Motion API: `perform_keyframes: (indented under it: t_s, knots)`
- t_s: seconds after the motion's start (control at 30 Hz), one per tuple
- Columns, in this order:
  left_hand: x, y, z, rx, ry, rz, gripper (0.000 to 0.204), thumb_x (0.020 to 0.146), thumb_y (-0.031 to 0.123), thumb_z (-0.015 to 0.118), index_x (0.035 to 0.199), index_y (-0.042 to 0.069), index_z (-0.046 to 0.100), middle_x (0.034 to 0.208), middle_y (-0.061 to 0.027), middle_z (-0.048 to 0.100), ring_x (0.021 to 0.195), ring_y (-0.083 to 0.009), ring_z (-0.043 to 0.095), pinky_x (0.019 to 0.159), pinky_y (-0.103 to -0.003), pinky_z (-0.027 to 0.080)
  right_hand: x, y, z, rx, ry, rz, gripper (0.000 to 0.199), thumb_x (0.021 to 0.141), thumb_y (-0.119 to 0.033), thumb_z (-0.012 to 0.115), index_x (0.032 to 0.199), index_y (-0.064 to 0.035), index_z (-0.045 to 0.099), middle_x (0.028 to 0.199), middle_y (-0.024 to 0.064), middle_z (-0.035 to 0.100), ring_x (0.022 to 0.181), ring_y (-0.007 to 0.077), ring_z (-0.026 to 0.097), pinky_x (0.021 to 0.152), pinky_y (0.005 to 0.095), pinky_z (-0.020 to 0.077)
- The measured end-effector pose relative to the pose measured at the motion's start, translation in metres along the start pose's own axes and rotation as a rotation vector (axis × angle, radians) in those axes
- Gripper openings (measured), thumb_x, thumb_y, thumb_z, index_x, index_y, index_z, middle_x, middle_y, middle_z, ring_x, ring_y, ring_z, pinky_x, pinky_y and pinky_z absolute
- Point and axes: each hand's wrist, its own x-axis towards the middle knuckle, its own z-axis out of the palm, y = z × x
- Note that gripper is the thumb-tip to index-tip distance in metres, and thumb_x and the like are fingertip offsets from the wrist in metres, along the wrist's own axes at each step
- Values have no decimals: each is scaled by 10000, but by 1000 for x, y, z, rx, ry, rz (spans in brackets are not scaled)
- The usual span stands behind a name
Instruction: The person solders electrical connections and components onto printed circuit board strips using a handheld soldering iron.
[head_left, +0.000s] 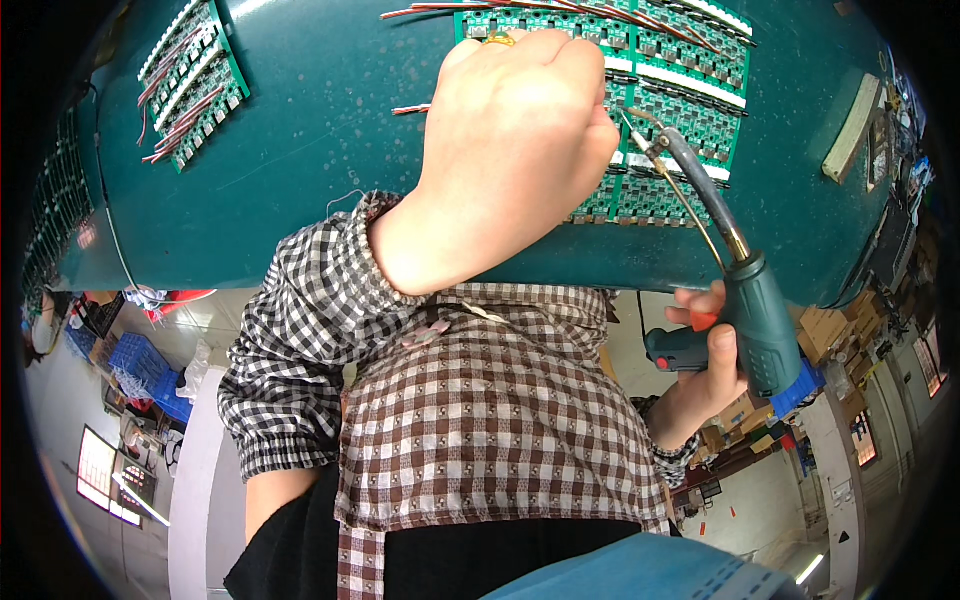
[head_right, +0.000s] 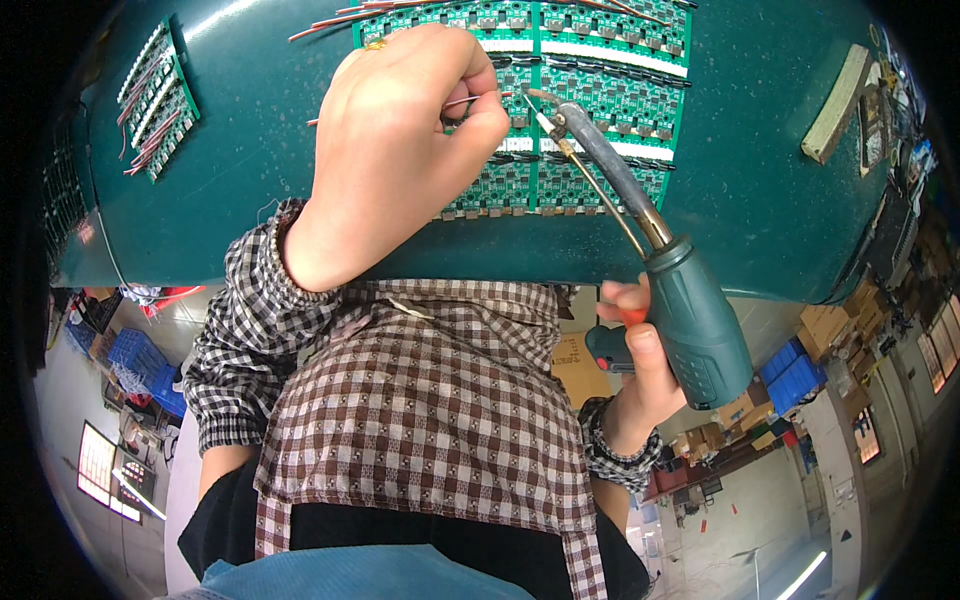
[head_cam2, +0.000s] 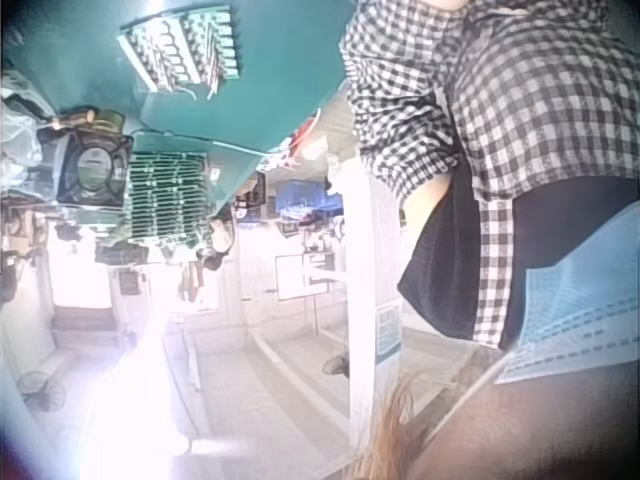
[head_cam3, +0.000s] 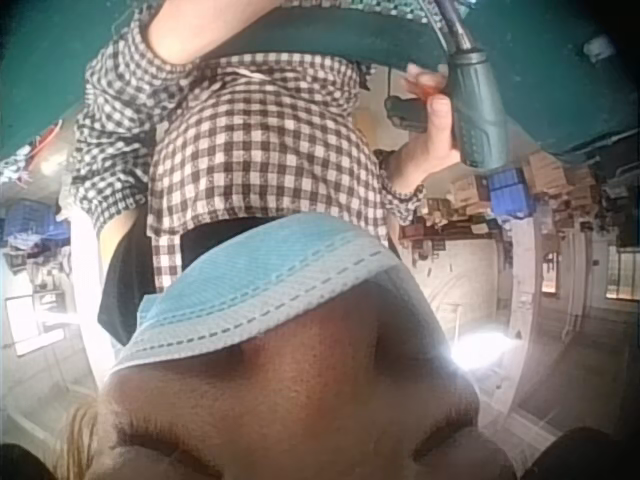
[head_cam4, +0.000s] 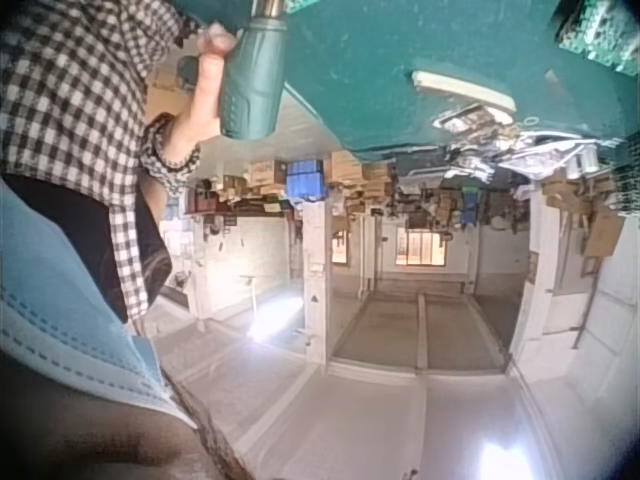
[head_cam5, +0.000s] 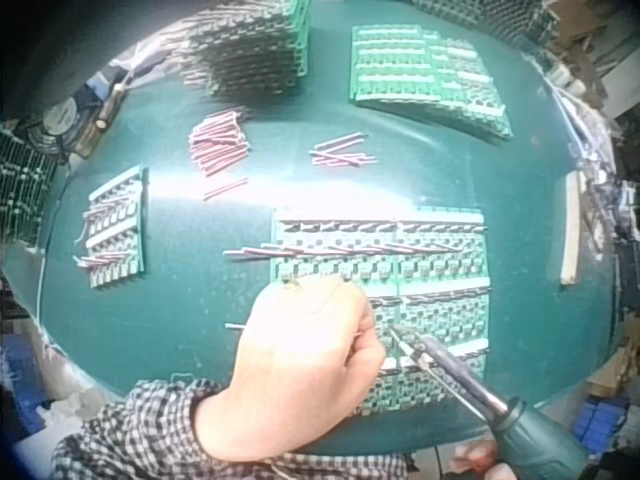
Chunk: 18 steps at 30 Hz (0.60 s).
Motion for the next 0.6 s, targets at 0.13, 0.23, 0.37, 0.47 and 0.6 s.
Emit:
perform_keyframes:
  t_s: [0.13, 0.23, 0.37, 0.47, 0.6]
  knots:
    - [0, 1, -1, 24, 9, -5, 135, 622, 13, 635, 659, 77, 522, 584, -19, 481, 541, -187, 496, 536, -314, 371, 1, 1, 0, 34, 1, -4, 497, 749, -220, 696, 1066, 122, 523, 808, 162, 619, 710, 283, 640, 598, 359, 578]
    - [-1, 1, -2, 38, 3, 7, 130, 625, 18, 638, 661, 81, 530, 588, -14, 484, 550, -186, 500, 546, -314, 370, -2, 3, -2, 38, -8, -1, 498, 749, -218, 695, 1071, 120, 523, 806, 158, 616, 716, 280, 637, 601, 357, 577]
    - [-1, 1, -1, 52, 0, 20, 123, 630, 22, 637, 662, 84, 536, 587, -12, 488, 555, -185, 504, 549, -316, 366, -3, 6, -3, -72, -33, -49, 489, 791, -259, 637, 1091, 108, 514, 823, 159, 592, 702, 253, 629, 562, 343, 573]
    - [-1, 1, -1, 57, 0, 18, 122, 630, 24, 638, 660, 87, 537, 580, -12, 489, 551, -184, 504, 541, -318, 360, -3, 1, 0, 4, -5, -14, 459, 737, -196, 695, 1041, 113, 542, 778, 142, 601, 703, 255, 622, 604, 352, 567]
    - [-2, 1, 1, 65, -1, 4, 129, 623, 21, 639, 655, 88, 533, 568, -10, 485, 538, -182, 498, 537, -317, 355, -3, 3, -2, 2, -16, -14, 449, 734, -189, 695, 1035, 109, 546, 768, 133, 598, 691, 244, 619, 607, 351, 557]
